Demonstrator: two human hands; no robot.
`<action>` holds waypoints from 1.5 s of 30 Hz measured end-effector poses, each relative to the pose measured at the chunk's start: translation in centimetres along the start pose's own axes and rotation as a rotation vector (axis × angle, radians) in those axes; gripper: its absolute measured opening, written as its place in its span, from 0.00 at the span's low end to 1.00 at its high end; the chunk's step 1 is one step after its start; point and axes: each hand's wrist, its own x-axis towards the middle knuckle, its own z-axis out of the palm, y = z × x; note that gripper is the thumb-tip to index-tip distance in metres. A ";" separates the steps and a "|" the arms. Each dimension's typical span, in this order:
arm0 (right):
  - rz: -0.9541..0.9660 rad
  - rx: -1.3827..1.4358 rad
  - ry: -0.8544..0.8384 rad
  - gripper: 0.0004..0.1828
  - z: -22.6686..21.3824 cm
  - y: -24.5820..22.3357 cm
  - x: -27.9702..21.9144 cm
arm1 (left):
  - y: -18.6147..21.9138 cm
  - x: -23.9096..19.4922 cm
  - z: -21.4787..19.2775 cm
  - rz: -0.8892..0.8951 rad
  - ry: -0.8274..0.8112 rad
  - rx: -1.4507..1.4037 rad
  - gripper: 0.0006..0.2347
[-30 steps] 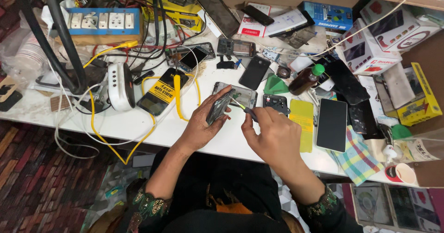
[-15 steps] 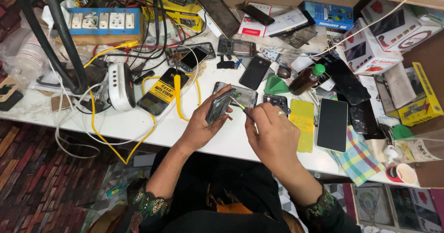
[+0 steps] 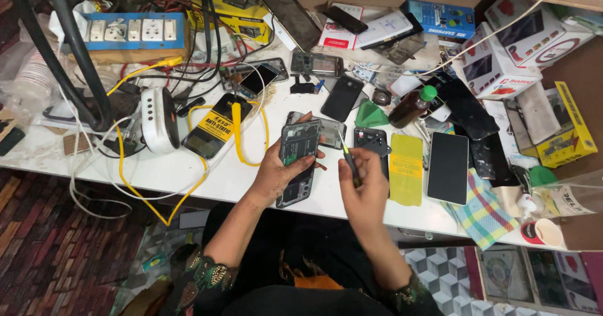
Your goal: The person removes a yellow protective film from a disassembled smartphone, then uses a screwdriver to loosen and reposition internal components. The person repeatedly opens and closes the phone casing while adjusting parts inside.
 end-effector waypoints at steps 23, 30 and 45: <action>-0.022 0.124 0.036 0.11 3.8 8.3 -2.8 | -5.5 2.4 -2.8 -0.342 0.247 -0.423 0.18; -0.081 0.096 -0.013 0.11 3.5 7.3 -2.4 | -5.4 1.7 -3.1 -0.382 0.203 -0.413 0.17; 0.010 0.183 -0.112 0.10 3.4 7.4 -2.4 | -5.4 1.1 -3.5 -0.456 0.220 -0.411 0.19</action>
